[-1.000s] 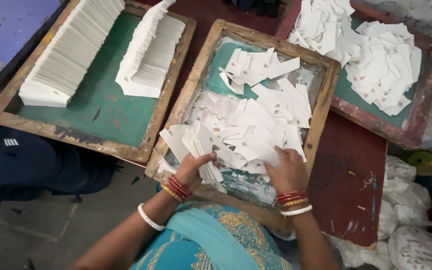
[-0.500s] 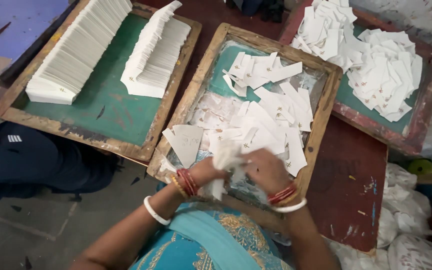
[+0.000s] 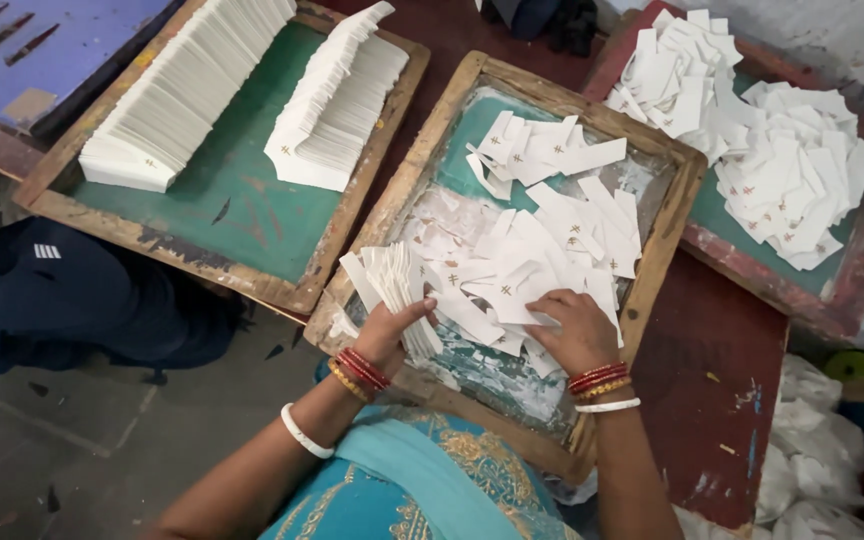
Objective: The recorder is sorting a pile of printed paper labels and stacking them into neat rows on a workbench.
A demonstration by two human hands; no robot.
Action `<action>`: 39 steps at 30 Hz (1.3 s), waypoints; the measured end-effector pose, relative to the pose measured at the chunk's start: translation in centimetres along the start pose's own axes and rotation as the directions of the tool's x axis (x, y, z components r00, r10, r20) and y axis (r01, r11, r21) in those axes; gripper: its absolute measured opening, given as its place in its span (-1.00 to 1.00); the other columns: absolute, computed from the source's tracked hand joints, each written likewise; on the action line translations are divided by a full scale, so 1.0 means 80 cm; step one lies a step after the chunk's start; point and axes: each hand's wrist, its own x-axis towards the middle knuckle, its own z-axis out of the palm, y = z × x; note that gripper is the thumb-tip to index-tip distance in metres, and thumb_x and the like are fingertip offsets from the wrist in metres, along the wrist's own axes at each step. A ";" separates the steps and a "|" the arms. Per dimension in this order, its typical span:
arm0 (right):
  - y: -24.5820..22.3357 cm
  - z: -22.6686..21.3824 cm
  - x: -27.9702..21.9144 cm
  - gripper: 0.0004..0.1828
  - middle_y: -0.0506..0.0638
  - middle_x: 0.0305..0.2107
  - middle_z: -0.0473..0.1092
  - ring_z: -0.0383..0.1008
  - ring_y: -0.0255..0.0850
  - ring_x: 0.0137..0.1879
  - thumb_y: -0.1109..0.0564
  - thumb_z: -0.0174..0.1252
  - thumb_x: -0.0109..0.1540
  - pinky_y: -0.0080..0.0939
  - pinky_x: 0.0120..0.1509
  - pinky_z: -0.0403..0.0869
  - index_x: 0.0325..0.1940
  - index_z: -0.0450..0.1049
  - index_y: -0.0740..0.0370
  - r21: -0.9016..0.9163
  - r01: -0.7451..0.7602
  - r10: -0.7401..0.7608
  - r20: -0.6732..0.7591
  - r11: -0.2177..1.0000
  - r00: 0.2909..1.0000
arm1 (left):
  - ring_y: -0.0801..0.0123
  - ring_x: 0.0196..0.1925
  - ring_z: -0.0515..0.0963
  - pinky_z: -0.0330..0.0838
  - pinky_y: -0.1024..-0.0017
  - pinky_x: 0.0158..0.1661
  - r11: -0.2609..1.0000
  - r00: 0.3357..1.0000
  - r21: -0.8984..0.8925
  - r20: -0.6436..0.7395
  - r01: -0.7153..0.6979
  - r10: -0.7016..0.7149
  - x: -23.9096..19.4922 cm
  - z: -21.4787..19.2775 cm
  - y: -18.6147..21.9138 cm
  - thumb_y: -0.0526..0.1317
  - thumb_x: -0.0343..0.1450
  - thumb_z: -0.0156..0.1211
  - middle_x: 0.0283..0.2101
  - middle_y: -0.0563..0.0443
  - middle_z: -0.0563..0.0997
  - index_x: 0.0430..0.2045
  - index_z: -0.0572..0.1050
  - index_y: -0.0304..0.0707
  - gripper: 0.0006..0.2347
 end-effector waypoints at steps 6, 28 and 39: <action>0.004 0.014 -0.003 -0.80 -0.08 -0.22 0.56 0.60 -0.25 -0.15 -0.01 0.25 0.23 -0.17 -0.03 0.56 -0.13 0.63 0.07 0.403 -0.065 0.167 -0.222 0.913 0.961 | 0.40 -0.32 0.57 0.45 0.42 -0.28 0.992 0.999 0.124 -0.026 -0.033 0.037 0.010 -0.006 -0.023 -0.27 0.38 0.37 -0.36 0.01 0.60 -0.23 0.53 -0.37 -0.81; -0.109 0.037 -0.001 -0.76 0.10 -0.15 0.60 0.62 -0.24 -0.10 0.19 0.25 0.22 -0.26 -0.03 0.57 -0.07 0.64 0.31 0.548 0.366 -0.269 -0.252 0.753 0.930 | 0.48 -0.15 0.62 0.50 0.44 -0.07 0.975 0.993 0.186 0.032 -0.119 0.115 -0.018 0.018 -0.017 -0.20 0.47 0.20 -0.17 0.04 0.65 -0.11 0.56 -0.39 -0.78; -0.040 0.071 -0.004 -0.79 -0.02 -0.30 0.51 0.49 -0.03 -0.09 0.12 0.38 0.04 -0.03 -0.05 0.49 -0.28 0.55 0.12 0.220 0.087 -0.055 -0.147 0.972 0.988 | 0.29 -0.32 0.62 0.53 0.32 -0.25 0.960 0.977 0.201 -0.040 -0.196 0.208 0.002 -0.072 0.086 -0.33 0.34 0.36 -0.35 -0.05 0.61 -0.17 0.51 -0.43 -0.76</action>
